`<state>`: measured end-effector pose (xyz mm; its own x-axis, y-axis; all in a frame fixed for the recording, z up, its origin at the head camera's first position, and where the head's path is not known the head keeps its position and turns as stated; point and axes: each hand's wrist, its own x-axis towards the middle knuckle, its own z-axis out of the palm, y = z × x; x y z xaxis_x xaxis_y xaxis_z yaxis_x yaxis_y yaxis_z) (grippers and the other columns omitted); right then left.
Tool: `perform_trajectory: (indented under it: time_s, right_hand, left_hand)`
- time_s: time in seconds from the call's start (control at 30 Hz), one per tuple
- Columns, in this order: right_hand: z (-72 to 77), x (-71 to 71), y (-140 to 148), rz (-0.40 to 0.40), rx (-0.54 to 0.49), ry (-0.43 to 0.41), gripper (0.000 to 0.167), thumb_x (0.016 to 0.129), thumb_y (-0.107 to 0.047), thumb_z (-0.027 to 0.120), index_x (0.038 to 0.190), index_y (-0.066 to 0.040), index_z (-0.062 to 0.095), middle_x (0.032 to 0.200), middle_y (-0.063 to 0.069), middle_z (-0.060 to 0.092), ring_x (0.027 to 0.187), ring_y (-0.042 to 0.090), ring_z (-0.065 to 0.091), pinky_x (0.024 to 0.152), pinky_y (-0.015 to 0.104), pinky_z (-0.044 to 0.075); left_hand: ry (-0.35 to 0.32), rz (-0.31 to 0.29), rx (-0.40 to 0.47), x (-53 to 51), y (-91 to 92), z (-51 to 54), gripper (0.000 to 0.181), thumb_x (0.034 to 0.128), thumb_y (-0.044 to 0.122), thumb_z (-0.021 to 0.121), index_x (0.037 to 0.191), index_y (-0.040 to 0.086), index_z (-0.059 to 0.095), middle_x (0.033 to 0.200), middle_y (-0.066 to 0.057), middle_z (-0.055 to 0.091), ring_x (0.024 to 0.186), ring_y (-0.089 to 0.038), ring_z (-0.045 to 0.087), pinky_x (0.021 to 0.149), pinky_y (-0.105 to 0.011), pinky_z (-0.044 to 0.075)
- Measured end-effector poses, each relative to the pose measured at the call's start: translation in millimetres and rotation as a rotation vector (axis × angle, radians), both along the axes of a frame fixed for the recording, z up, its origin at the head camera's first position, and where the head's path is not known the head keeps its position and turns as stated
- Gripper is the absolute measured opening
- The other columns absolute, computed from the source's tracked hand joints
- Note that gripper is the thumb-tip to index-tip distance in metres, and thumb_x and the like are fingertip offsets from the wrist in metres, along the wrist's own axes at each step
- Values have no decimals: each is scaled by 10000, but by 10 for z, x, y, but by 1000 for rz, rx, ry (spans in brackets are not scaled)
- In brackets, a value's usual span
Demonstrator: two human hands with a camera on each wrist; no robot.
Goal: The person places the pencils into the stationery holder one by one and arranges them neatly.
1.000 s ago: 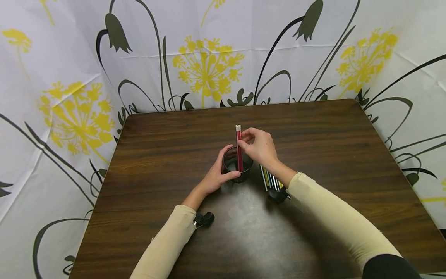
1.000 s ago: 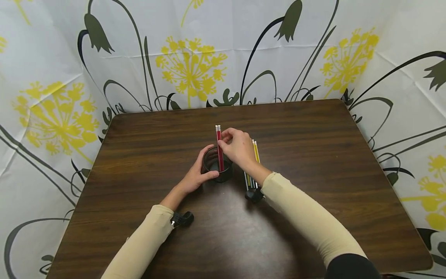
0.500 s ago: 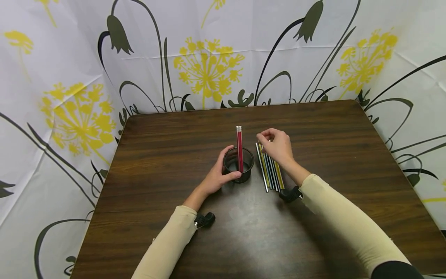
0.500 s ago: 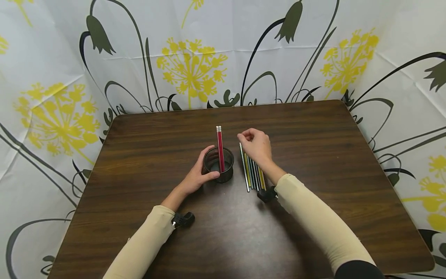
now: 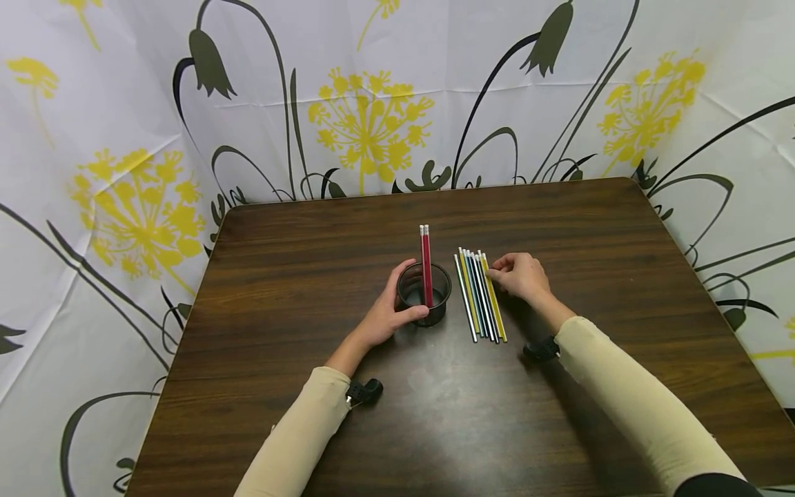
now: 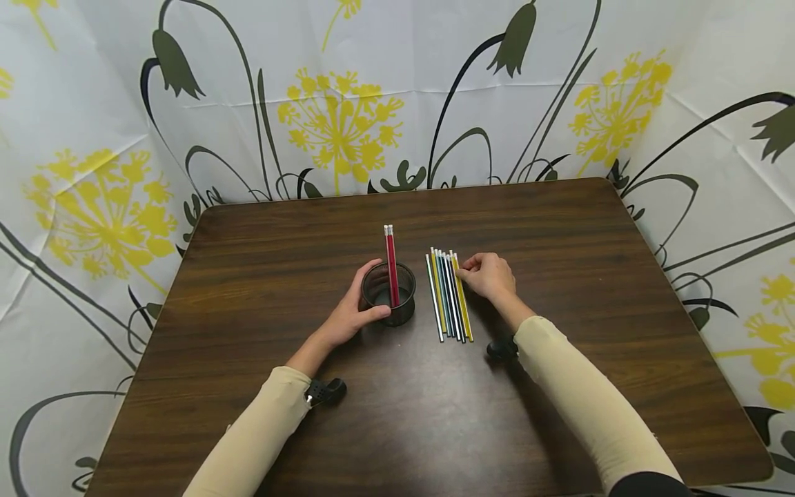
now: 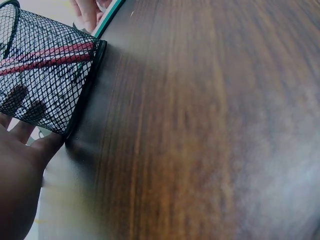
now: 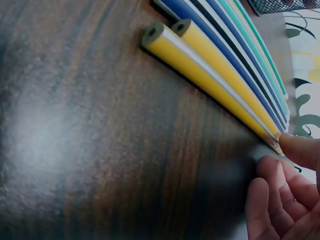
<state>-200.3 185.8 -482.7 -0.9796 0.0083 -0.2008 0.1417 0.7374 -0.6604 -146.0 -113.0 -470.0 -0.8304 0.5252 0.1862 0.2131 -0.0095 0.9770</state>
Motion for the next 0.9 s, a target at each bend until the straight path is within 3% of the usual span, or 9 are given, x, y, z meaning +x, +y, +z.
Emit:
perform_trajectory:
  time_s: [0.37,0.57,0.9]
  right_hand:
    - [80,-10,7,37,116,-75,201,918,-287,686,933,-87,702,693,22,684,587,167,627,552,341,462]
    - [105,-2,-45,15,234,-39,193,878,-301,698,895,-109,705,632,-18,660,657,203,613,589,374,443]
    - [144,-33,-102,-1,222,-47,157,876,-261,664,885,-106,689,606,-8,650,630,202,610,604,389,446]
  left_hand:
    - [-5,-2,-7,8,12,-3,818,902,35,689,1528,36,161,1464,-229,374,1362,-451,302,1085,-633,216]
    - [-4,-3,-5,7,11,2,819,902,44,691,1525,23,160,1461,-242,372,1357,-470,299,1078,-643,217]
    - [6,-4,10,-3,-14,-2,827,897,25,692,1520,-8,148,1462,-259,363,1359,-485,288,1075,-649,217]
